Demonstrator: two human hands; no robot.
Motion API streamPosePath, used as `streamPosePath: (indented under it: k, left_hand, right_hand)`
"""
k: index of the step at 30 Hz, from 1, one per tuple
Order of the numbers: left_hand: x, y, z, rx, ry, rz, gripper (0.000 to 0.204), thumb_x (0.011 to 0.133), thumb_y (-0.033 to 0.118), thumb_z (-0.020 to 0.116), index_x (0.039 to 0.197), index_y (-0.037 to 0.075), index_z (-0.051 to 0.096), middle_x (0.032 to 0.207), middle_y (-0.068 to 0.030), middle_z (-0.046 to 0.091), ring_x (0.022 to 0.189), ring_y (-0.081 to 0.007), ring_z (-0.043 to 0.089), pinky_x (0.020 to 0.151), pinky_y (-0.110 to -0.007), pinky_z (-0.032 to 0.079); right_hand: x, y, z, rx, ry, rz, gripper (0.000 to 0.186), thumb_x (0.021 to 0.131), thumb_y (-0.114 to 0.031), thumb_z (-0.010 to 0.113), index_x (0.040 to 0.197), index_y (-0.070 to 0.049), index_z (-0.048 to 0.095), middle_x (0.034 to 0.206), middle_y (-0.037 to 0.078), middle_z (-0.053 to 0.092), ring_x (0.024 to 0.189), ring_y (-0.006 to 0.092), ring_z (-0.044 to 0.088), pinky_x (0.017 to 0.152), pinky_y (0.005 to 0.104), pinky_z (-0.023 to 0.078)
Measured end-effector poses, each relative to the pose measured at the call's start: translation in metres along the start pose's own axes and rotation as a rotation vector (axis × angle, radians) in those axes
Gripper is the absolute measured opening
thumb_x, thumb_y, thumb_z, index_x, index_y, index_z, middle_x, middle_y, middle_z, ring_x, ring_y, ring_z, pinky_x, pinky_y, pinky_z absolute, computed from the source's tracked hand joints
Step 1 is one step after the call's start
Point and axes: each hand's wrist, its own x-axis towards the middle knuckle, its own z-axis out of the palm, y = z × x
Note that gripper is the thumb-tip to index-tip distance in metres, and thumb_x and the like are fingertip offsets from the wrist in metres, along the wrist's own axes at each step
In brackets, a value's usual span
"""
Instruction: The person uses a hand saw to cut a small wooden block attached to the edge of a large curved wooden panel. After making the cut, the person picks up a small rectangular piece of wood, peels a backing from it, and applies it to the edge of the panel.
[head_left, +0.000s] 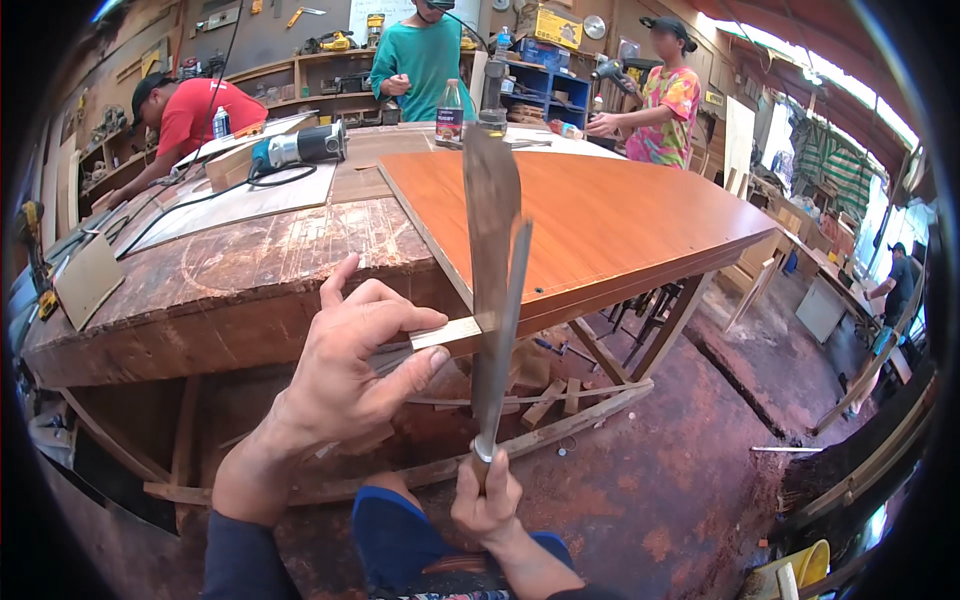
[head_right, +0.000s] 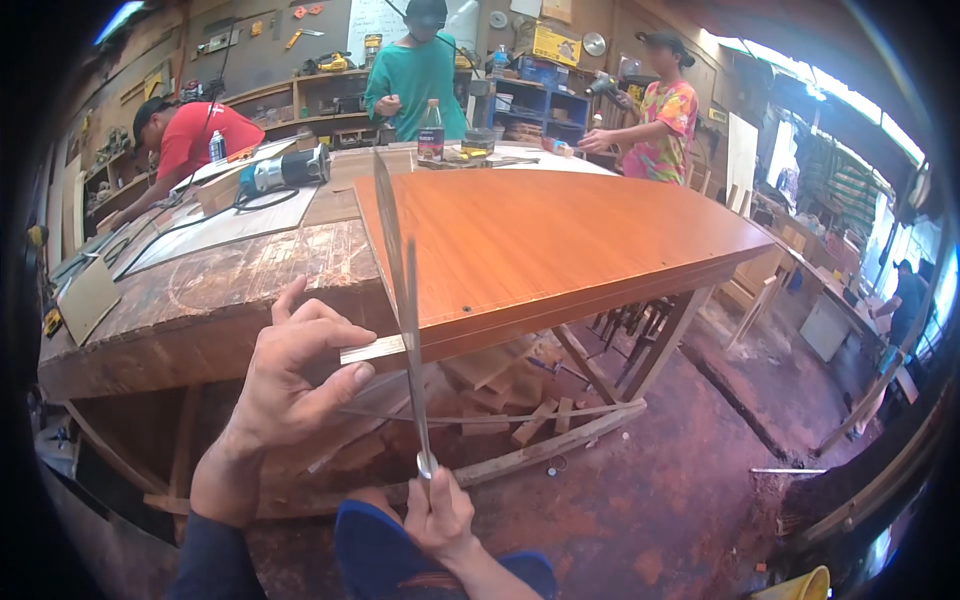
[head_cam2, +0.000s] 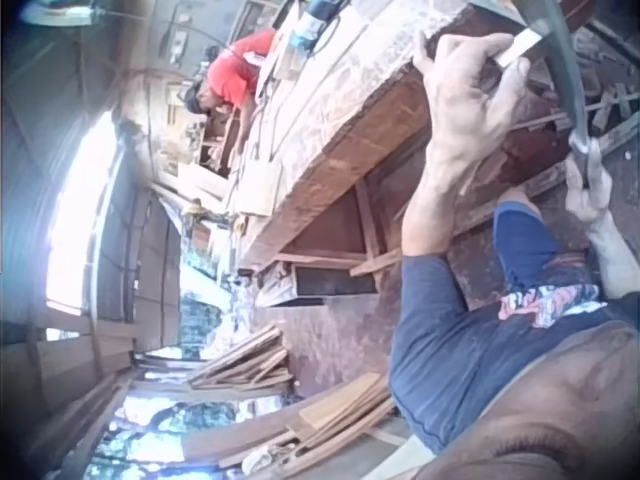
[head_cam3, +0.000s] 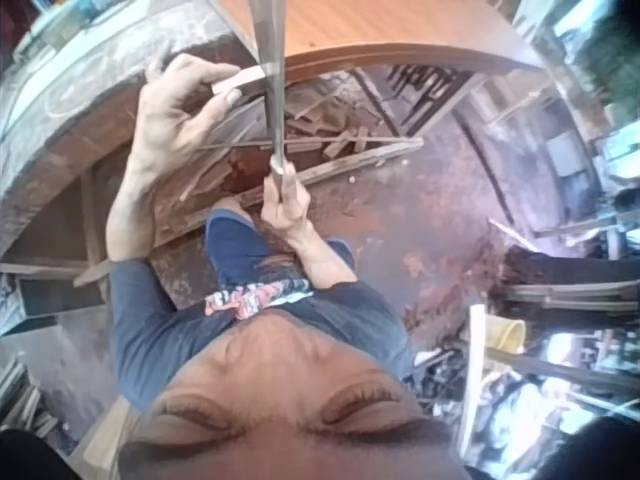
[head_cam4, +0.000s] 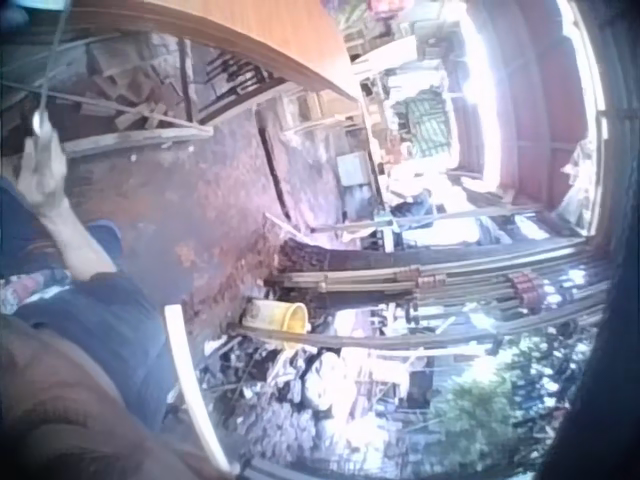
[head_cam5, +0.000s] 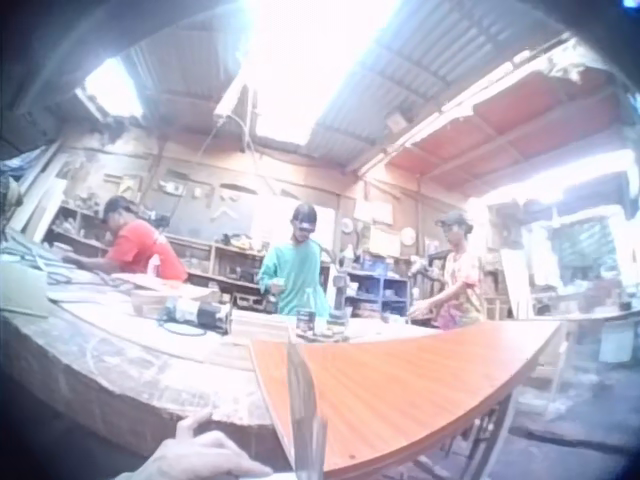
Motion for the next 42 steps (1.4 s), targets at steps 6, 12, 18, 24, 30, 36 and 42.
streamPosePath:
  k: [6, 12, 18, 24, 30, 36, 42]
  left_hand:
    - [-0.005, -0.002, 0.001, 0.049, 0.014, 0.016, 0.024, 0.085, 0.019, 0.08, 0.106, 0.008, 0.076, 0.081, -0.0026, 0.065, 0.085, -0.0198, 0.065, 0.119, -0.061, 0.021]
    - [-0.01, 0.0, -0.005, 0.039, 0.028, -0.003, 0.025, 0.083, 0.018, 0.08, 0.105, 0.008, 0.076, 0.08, -0.0027, 0.066, 0.084, -0.0198, 0.066, 0.119, -0.059, 0.023]
    - [-0.065, -0.008, -0.023, -0.011, 0.116, -0.05, 0.027, 0.076, 0.015, 0.08, 0.102, 0.007, 0.076, 0.081, -0.0052, 0.068, 0.081, -0.0226, 0.065, 0.104, -0.047, 0.044]
    - [-0.195, -0.085, 0.018, 0.337, 0.06, -0.337, 0.017, 0.079, 0.015, 0.075, 0.093, 0.006, 0.075, 0.079, -0.0098, 0.072, 0.078, -0.0329, 0.066, 0.077, -0.044, 0.051]
    - [-0.268, -0.13, 0.045, 0.654, -0.175, -0.671, 0.033, 0.081, 0.018, 0.074, 0.111, 0.005, 0.072, 0.107, -0.0202, 0.071, 0.101, -0.0396, 0.064, 0.086, -0.05, 0.052]
    - [-0.138, -0.041, 0.069, 0.146, 0.23, -0.083, 0.069, 0.08, 0.017, 0.079, 0.14, -0.005, 0.054, 0.138, -0.028, 0.054, 0.124, -0.0447, 0.055, 0.104, -0.052, 0.048]
    - [-0.035, 0.004, 0.085, 0.216, 0.357, 0.165, 0.083, 0.081, 0.022, 0.081, 0.15, -0.006, 0.043, 0.151, -0.0306, 0.038, 0.131, -0.0448, 0.044, 0.109, -0.052, 0.04]
  right_hand:
    - [0.039, -0.005, -0.003, 0.033, -0.074, 0.062, 0.077, 0.094, 0.007, 0.063, 0.161, 0.001, 0.025, 0.098, 0.022, 0.07, 0.071, 0.0258, 0.066, 0.064, 0.0359, 0.055]
    - [-0.048, -0.008, 0.0, 0.074, -0.067, 0.136, 0.069, 0.092, 0.009, 0.065, 0.153, 0.008, 0.032, 0.102, 0.025, 0.072, 0.076, 0.0264, 0.071, 0.065, 0.0345, 0.058]
    - [-0.175, 0.023, -0.077, 0.611, 0.082, 0.64, 0.081, 0.097, -0.021, 0.072, 0.163, -0.021, 0.025, 0.091, 0.009, 0.063, 0.071, 0.0157, 0.06, 0.06, 0.0287, 0.054]
    - [-0.076, -0.013, -0.081, 0.362, 0.323, 0.658, 0.067, 0.1, -0.009, 0.055, 0.159, -0.008, 0.021, 0.086, 0.01, 0.059, 0.063, 0.0115, 0.055, 0.05, 0.0267, 0.048]
    - [-0.09, -0.025, -0.11, 0.225, 0.309, 0.805, 0.076, 0.098, -0.01, 0.059, 0.16, -0.001, 0.015, 0.077, 0.006, 0.053, 0.051, 0.0106, 0.049, 0.046, 0.0263, 0.046]
    - [-0.084, -0.035, -0.131, 0.13, 0.39, 0.717, 0.053, 0.099, -0.011, 0.058, 0.142, 0.004, 0.031, 0.076, 0.007, 0.051, 0.048, 0.0107, 0.049, 0.043, 0.0272, 0.046]
    - [-0.083, -0.058, -0.152, 0.032, 0.355, 0.696, 0.05, 0.103, -0.014, 0.055, 0.144, -0.001, 0.031, 0.077, 0.006, 0.051, 0.047, 0.01, 0.048, 0.041, 0.0271, 0.046]
